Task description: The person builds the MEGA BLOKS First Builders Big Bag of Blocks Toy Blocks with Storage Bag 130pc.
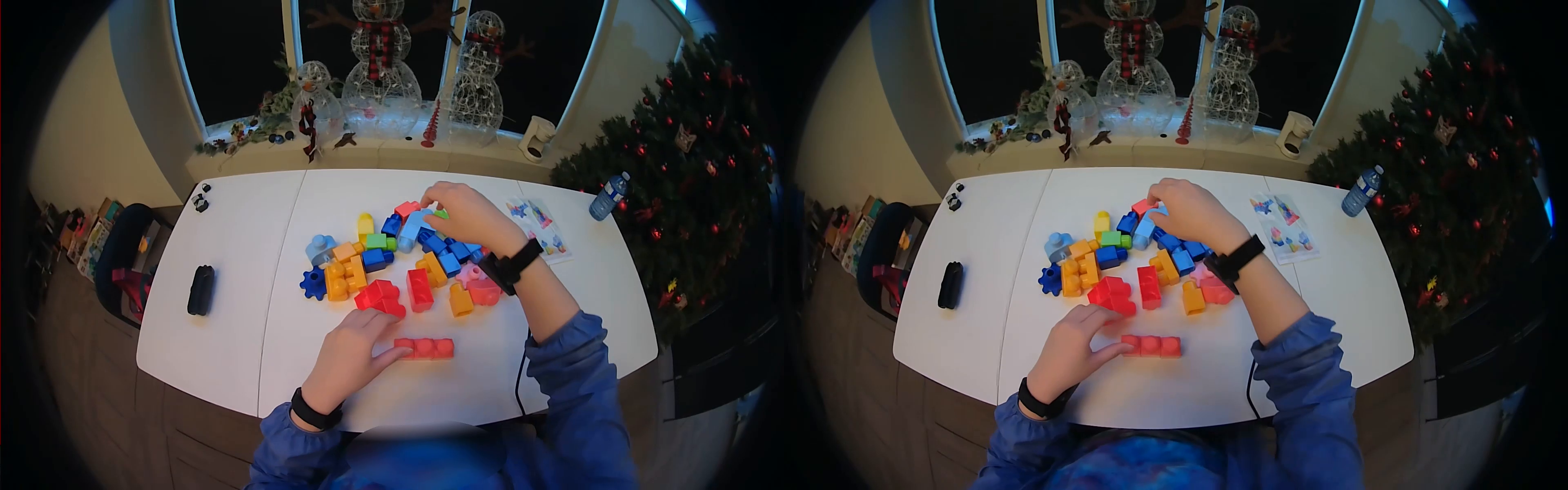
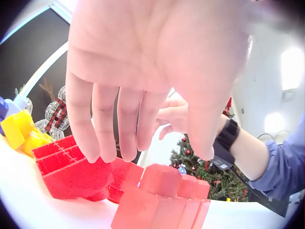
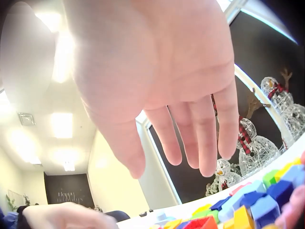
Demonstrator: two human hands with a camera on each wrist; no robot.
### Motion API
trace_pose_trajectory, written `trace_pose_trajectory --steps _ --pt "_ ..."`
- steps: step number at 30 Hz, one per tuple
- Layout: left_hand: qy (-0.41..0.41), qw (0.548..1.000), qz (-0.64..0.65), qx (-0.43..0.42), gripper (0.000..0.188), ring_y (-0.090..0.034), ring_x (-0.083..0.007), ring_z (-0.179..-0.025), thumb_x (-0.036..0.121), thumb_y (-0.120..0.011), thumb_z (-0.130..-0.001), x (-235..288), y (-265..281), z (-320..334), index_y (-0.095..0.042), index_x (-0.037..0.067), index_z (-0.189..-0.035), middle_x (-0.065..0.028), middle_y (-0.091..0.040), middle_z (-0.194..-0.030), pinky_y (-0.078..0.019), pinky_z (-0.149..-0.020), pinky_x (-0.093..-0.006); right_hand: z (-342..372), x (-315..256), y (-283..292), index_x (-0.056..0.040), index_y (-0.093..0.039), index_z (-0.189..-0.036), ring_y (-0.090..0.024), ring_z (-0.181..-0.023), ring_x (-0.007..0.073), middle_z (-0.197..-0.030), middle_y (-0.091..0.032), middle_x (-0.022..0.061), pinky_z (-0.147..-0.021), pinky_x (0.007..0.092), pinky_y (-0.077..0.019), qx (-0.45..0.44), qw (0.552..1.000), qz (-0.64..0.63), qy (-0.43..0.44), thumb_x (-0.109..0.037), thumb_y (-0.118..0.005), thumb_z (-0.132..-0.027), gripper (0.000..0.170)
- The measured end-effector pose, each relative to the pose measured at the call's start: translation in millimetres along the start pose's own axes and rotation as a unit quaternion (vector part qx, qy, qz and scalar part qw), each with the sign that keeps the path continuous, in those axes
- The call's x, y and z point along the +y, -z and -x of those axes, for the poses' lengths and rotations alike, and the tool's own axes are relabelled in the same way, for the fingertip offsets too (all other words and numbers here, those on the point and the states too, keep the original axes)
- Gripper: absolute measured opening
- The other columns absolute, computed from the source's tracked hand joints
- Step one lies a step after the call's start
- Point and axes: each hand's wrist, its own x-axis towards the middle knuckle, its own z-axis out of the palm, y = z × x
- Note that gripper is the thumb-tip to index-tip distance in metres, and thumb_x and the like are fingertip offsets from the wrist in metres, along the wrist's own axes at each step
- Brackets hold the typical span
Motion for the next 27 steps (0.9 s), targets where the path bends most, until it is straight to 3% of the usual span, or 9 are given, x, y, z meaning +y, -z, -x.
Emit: trace_pose_trajectory --steps 3,10,13,16,20,23,27 --pt "0.012 1.000 -0.005 0.016 0.041 -0.068 -0.0344 -0.103 0.023 -0.087 -0.082 -6 4 7 -0.070 0.002 -0.112 -0.0149 -0.072 -0.110 -0.0559 -0.089 -0.0402 -49 42 -39 -0.0080 -0.071 -0.111 -0.069 -0.107 0.0356 -0.110 -0.073 0.0139 -0.092 0.0464 -0.0561 -0.052 0.997 0.056 0.012 -0.018 -0.070 -0.087 0.026" --pt "0.023 0.999 0.002 0.028 0.036 -0.067 -0.0350 -0.101 0.022 -0.086 -0.084 -15 14 15 -0.069 0.002 -0.108 -0.0162 -0.072 -0.107 -0.0558 -0.088 -0.0405 -93 59 -88 -0.0123 -0.074 -0.116 -0.069 -0.114 0.0334 -0.119 -0.074 0.0139 -0.095 0.0450 -0.0576 -0.156 0.981 0.096 -0.062 -0.021 -0.076 -0.081 0.037" --pt "0.023 0.999 0.008 0.030 0.035 -0.067 -0.0353 -0.101 0.021 -0.086 -0.084 -15 18 14 -0.069 0.002 -0.107 -0.0162 -0.072 -0.106 -0.0557 -0.088 -0.0406 -97 59 -92 -0.0114 -0.074 -0.114 -0.070 -0.111 0.0347 -0.114 -0.075 0.0155 -0.095 0.0455 -0.0576 -0.200 0.970 0.095 -0.099 -0.020 -0.077 -0.079 0.036" --pt "0.023 0.999 0.018 0.029 0.034 -0.067 -0.0361 -0.102 0.021 -0.086 -0.084 -15 18 13 -0.069 0.002 -0.107 -0.0163 -0.072 -0.106 -0.0554 -0.089 -0.0410 -94 62 -95 -0.0065 -0.072 -0.110 -0.071 -0.107 0.0373 -0.108 -0.075 0.0186 -0.093 0.0466 -0.0577 -0.163 0.981 0.078 -0.066 -0.020 -0.079 -0.077 0.036" --pt "0.005 1.000 0.015 0.017 0.037 -0.067 -0.0326 -0.093 0.022 -0.086 -0.084 -23 12 13 -0.068 0.002 -0.110 -0.0157 -0.071 -0.106 -0.0564 -0.082 -0.0383 -70 44 -43 -0.0002 -0.065 -0.103 -0.070 -0.099 0.0411 -0.101 -0.073 0.0243 -0.087 0.0463 -0.0563 -0.017 0.999 -0.005 -0.045 -0.021 -0.081 -0.074 0.039" --pt "0.015 0.999 0.042 -0.013 0.042 -0.067 -0.0291 -0.085 0.024 -0.087 -0.085 -21 10 11 -0.067 0.002 -0.114 -0.0150 -0.070 -0.108 -0.0563 -0.075 -0.0357 -26 10 9 -0.0018 -0.067 -0.101 -0.070 -0.097 0.0390 -0.100 -0.072 0.0209 -0.085 0.0423 -0.0562 0.023 0.997 -0.049 -0.063 -0.018 -0.084 -0.072 0.038" --pt "0.006 0.996 0.073 -0.052 0.046 -0.065 -0.0275 -0.080 0.025 -0.087 -0.084 -18 3 7 -0.067 0.002 -0.119 -0.0140 -0.070 -0.109 -0.0558 -0.072 -0.0342 55 -35 49 -0.0016 -0.068 -0.102 -0.068 -0.096 0.0406 -0.099 -0.071 0.0196 -0.084 0.0423 -0.0552 0.005 0.993 -0.110 -0.050 -0.014 -0.079 -0.073 0.033"
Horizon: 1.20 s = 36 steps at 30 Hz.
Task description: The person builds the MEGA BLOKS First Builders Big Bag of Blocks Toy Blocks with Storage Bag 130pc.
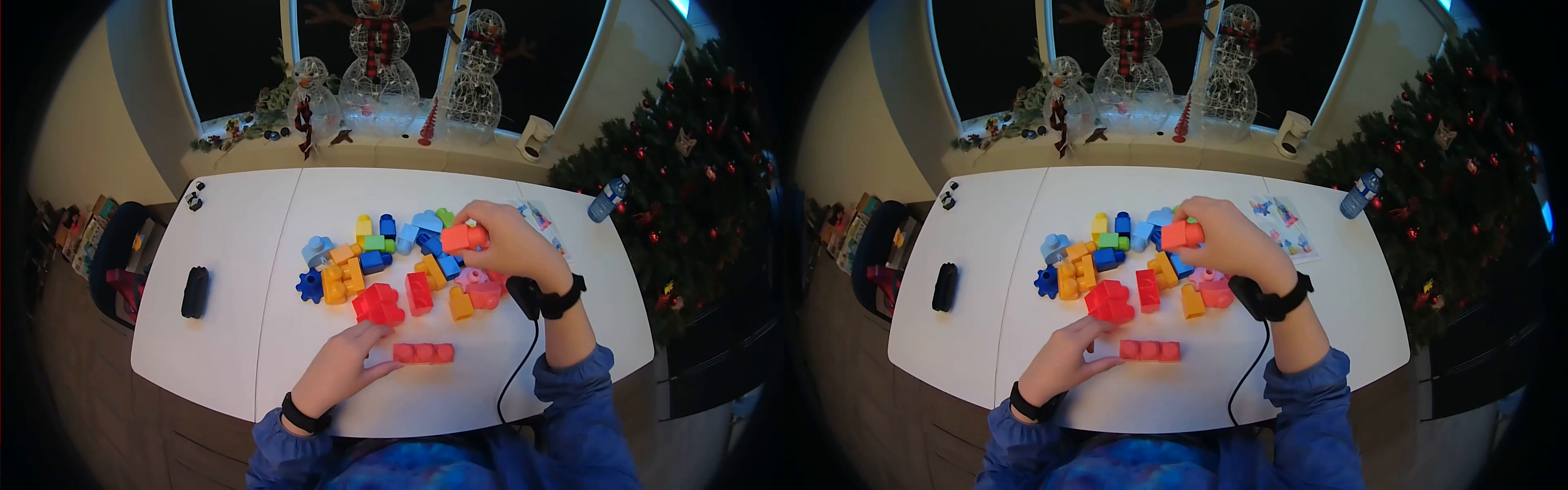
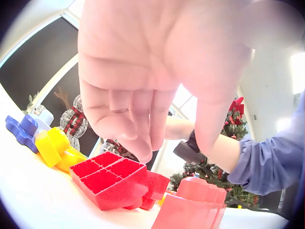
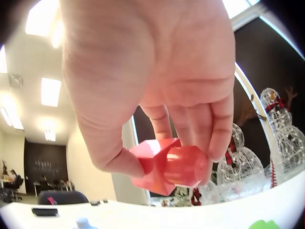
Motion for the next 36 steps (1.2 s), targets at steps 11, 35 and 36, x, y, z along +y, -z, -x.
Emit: trace_pose_trajectory --steps 11,35,36 --pt "-0.018 0.998 -0.006 -0.052 0.045 -0.070 -0.0319 -0.087 0.019 -0.085 -0.085 -6 -20 -5 -0.068 0.003 -0.123 -0.0156 -0.070 -0.113 -0.0581 -0.077 -0.0385 132 -16 -66 -0.0050 -0.068 -0.109 -0.068 -0.095 0.0361 -0.102 -0.068 0.0134 -0.084 0.0418 -0.0564 -0.148 0.984 0.011 -0.094 -0.013 -0.079 -0.079 0.033" --pt "-0.017 0.998 0.001 -0.056 0.038 -0.070 -0.0383 -0.098 0.015 -0.083 -0.084 -11 -35 -15 -0.070 0.004 -0.117 -0.0176 -0.069 -0.111 -0.0576 -0.087 -0.0412 127 -6 -106 -0.0071 -0.067 -0.113 -0.068 -0.100 0.0353 -0.108 -0.067 0.0129 -0.086 0.0437 -0.0564 -0.124 0.990 0.021 -0.070 -0.026 -0.082 -0.083 0.038" --pt "-0.012 0.998 0.000 -0.057 0.039 -0.070 -0.0385 -0.098 0.016 -0.083 -0.084 -11 -35 -15 -0.069 0.004 -0.118 -0.0176 -0.069 -0.111 -0.0576 -0.087 -0.0414 127 -7 -106 -0.0073 -0.067 -0.114 -0.068 -0.100 0.0352 -0.110 -0.068 0.0127 -0.087 0.0436 -0.0565 -0.127 0.989 0.025 -0.074 -0.026 -0.082 -0.083 0.039"
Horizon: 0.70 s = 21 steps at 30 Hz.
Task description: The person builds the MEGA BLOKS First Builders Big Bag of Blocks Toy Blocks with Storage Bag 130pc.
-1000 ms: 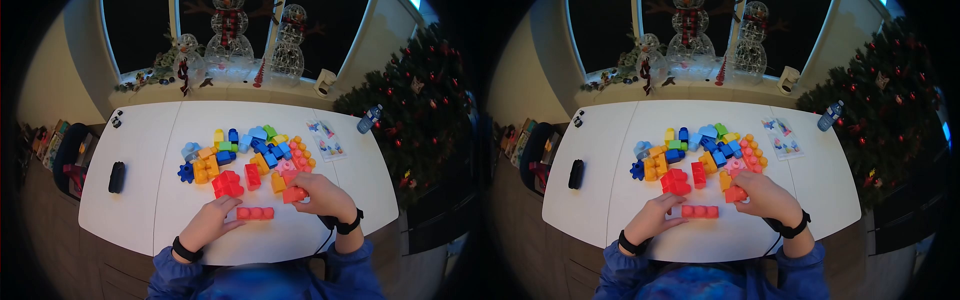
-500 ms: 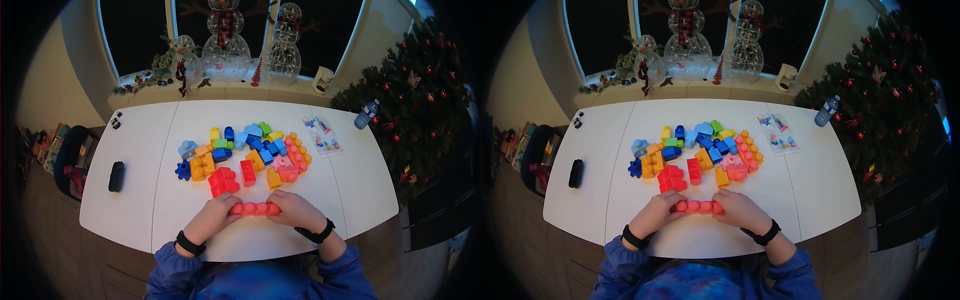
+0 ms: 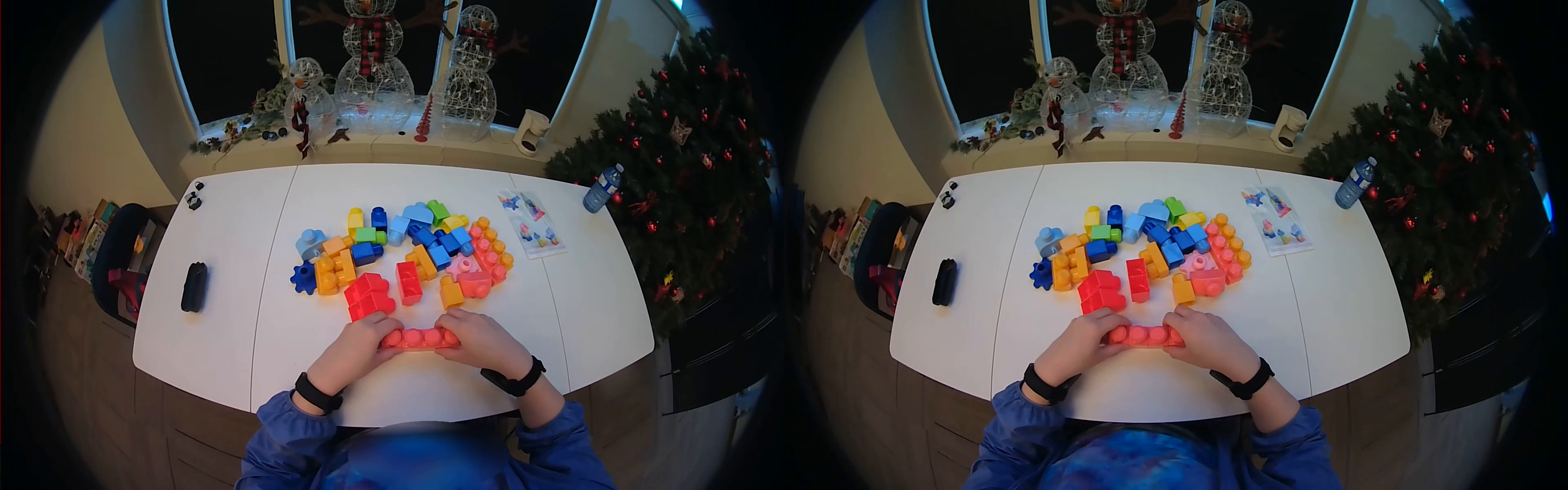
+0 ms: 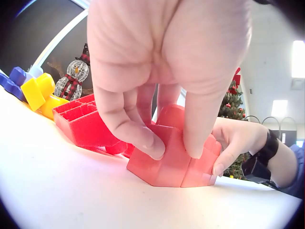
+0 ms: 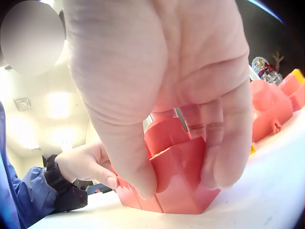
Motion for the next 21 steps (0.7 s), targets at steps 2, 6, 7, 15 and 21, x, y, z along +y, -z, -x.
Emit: trace_pose_trajectory --steps 2,6,7,15,21 --pt "0.004 1.000 -0.005 0.008 0.040 -0.070 -0.0373 -0.097 0.017 -0.084 -0.084 1 0 1 -0.069 0.004 -0.119 -0.0173 -0.070 -0.111 -0.0577 -0.086 -0.0407 0 -1 0 -0.0076 -0.067 -0.115 -0.068 -0.101 0.0348 -0.112 -0.068 0.0124 -0.087 0.0433 -0.0566 -0.005 1.000 0.007 -0.008 -0.027 -0.082 -0.083 0.040" --pt "0.032 0.999 0.006 0.044 0.042 -0.069 -0.0301 -0.089 0.019 -0.085 -0.085 20 19 9 -0.069 0.003 -0.119 -0.0152 -0.070 -0.111 -0.0575 -0.079 -0.0360 11 -6 11 -0.0085 -0.067 -0.118 -0.070 -0.099 0.0332 -0.116 -0.068 0.0109 -0.085 0.0423 -0.0575 0.044 0.999 0.000 -0.008 -0.028 -0.081 -0.085 0.041" --pt "0.047 0.997 0.016 0.052 0.042 -0.069 -0.0279 -0.086 0.020 -0.086 -0.085 25 26 12 -0.068 0.003 -0.119 -0.0145 -0.070 -0.110 -0.0572 -0.076 -0.0346 16 -9 18 -0.0088 -0.067 -0.119 -0.070 -0.099 0.0329 -0.116 -0.068 0.0107 -0.085 0.0423 -0.0577 0.050 0.999 -0.007 -0.016 -0.029 -0.081 -0.085 0.042" --pt "0.093 0.982 -0.006 0.167 0.032 -0.066 -0.0199 -0.075 0.012 -0.085 -0.084 8 48 44 -0.073 0.002 -0.112 -0.0095 -0.073 -0.102 -0.0531 -0.066 -0.0303 31 11 45 -0.0088 -0.068 -0.115 -0.071 -0.082 0.0262 -0.108 -0.069 0.0075 -0.073 0.0386 -0.0579 0.159 0.984 -0.021 -0.072 -0.018 -0.081 -0.085 0.034" --pt "0.087 0.982 -0.005 0.170 0.031 -0.066 -0.0199 -0.075 0.011 -0.085 -0.085 6 50 49 -0.072 0.002 -0.112 -0.0092 -0.073 -0.102 -0.0527 -0.065 -0.0303 28 8 49 -0.0082 -0.069 -0.113 -0.071 -0.082 0.0257 -0.106 -0.069 0.0076 -0.073 0.0385 -0.0578 0.154 0.985 -0.034 -0.071 -0.018 -0.080 -0.086 0.031"
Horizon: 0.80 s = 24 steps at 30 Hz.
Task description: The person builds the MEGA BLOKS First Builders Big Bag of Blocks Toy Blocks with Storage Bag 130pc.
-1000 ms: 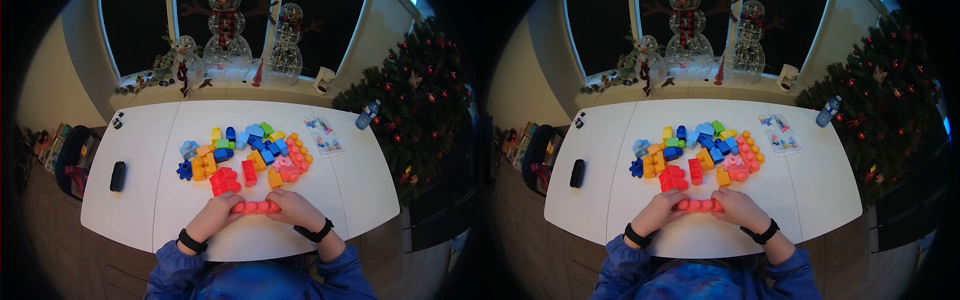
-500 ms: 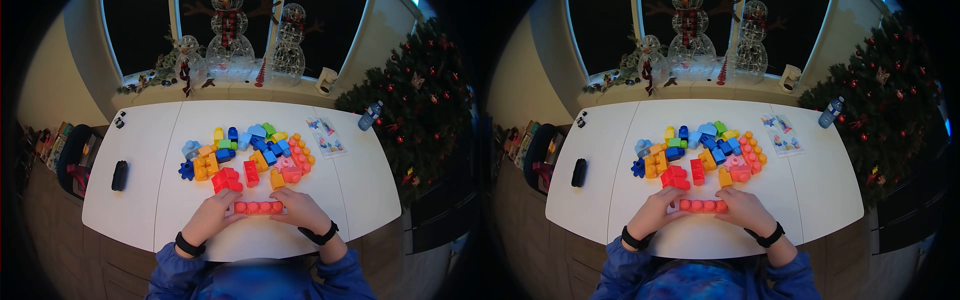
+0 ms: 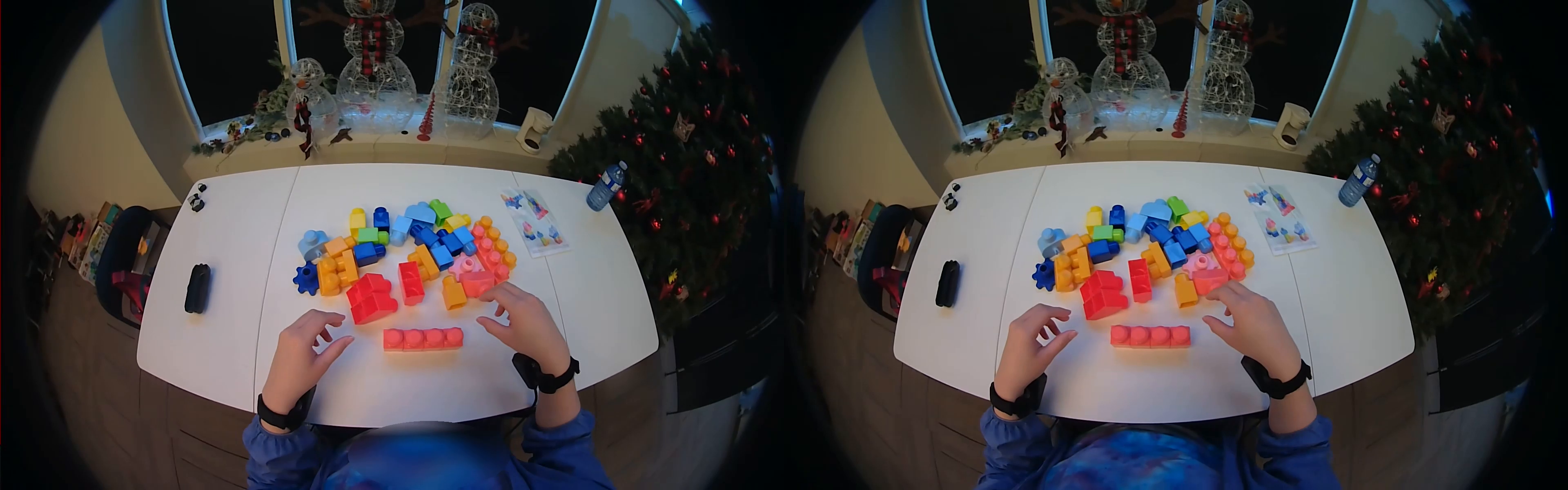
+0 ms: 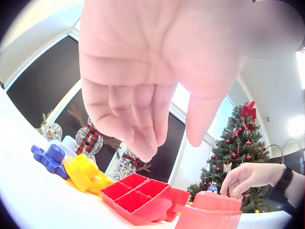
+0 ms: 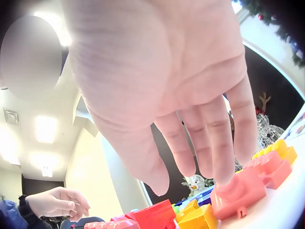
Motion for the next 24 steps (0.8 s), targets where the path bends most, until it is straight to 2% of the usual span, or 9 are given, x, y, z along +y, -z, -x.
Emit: trace_pose_trajectory --steps 6,9,12,15,18,21,24 --pt "0.016 1.000 0.002 -0.002 0.028 -0.066 -0.0196 -0.075 0.011 -0.083 -0.086 1 6 -4 -0.072 0.003 -0.110 -0.0087 -0.073 -0.101 -0.0532 -0.066 -0.0302 1 -7 -1 -0.0081 -0.068 -0.111 -0.071 -0.082 0.0255 -0.105 -0.069 0.0076 -0.072 0.0382 -0.0575 -0.007 1.000 -0.019 0.004 -0.018 -0.080 -0.086 0.029" --pt "-0.005 1.000 -0.011 -0.017 0.031 -0.066 -0.0197 -0.077 0.010 -0.082 -0.086 -6 5 -10 -0.071 0.004 -0.115 -0.0087 -0.072 -0.106 -0.0547 -0.067 -0.0306 0 -7 -2 -0.0081 -0.069 -0.110 -0.070 -0.081 0.0255 -0.103 -0.069 0.0079 -0.072 0.0379 -0.0573 -0.001 1.000 -0.024 0.007 -0.018 -0.080 -0.086 0.029" --pt "-0.044 0.996 -0.047 -0.056 0.040 -0.068 -0.0247 -0.088 0.010 -0.084 -0.083 0 -1 -27 -0.069 0.006 -0.120 -0.0099 -0.069 -0.113 -0.0572 -0.074 -0.0347 -2 -5 -7 -0.0079 -0.069 -0.110 -0.070 -0.081 0.0252 -0.102 -0.069 0.0082 -0.072 0.0375 -0.0572 -0.002 0.999 -0.027 0.020 -0.018 -0.080 -0.086 0.028" --pt "-0.169 0.977 -0.118 -0.055 0.045 -0.068 -0.0313 -0.100 0.013 -0.085 -0.081 -7 -18 -45 -0.068 0.006 -0.122 -0.0120 -0.067 -0.118 -0.0574 -0.083 -0.0397 -2 -9 -11 -0.0077 -0.070 -0.110 -0.070 -0.081 0.0247 -0.103 -0.070 0.0084 -0.073 0.0371 -0.0573 -0.001 0.999 -0.038 0.030 -0.018 -0.080 -0.087 0.027" --pt "-0.143 0.976 -0.138 -0.086 0.042 -0.066 -0.0352 -0.107 0.017 -0.085 -0.082 -5 -30 -56 -0.068 0.005 -0.119 -0.0143 -0.067 -0.116 -0.0560 -0.089 -0.0426 0 -9 -13 -0.0075 -0.070 -0.110 -0.070 -0.081 0.0243 -0.104 -0.070 0.0084 -0.073 0.0368 -0.0573 0.001 0.999 -0.038 0.032 -0.018 -0.080 -0.087 0.027" --pt "-0.150 0.973 -0.152 -0.087 0.040 -0.067 -0.0347 -0.106 0.019 -0.083 -0.084 -3 -34 -61 -0.068 0.005 -0.118 -0.0158 -0.066 -0.115 -0.0563 -0.088 -0.0420 3 -10 -13 -0.0075 -0.070 -0.110 -0.070 -0.081 0.0242 -0.105 -0.070 0.0083 -0.073 0.0366 -0.0574 0.001 0.998 -0.045 0.033 -0.017 -0.080 -0.087 0.027" --pt "-0.122 0.975 -0.149 -0.112 0.039 -0.065 -0.0354 -0.108 0.018 -0.081 -0.086 -4 -33 -62 -0.067 0.005 -0.120 -0.0169 -0.065 -0.114 -0.0568 -0.087 -0.0415 5 -11 -12 -0.0068 -0.069 -0.110 -0.070 -0.080 0.0241 -0.106 -0.071 0.0089 -0.073 0.0357 -0.0575 -0.001 0.998 -0.053 0.034 -0.015 -0.080 -0.087 0.027"
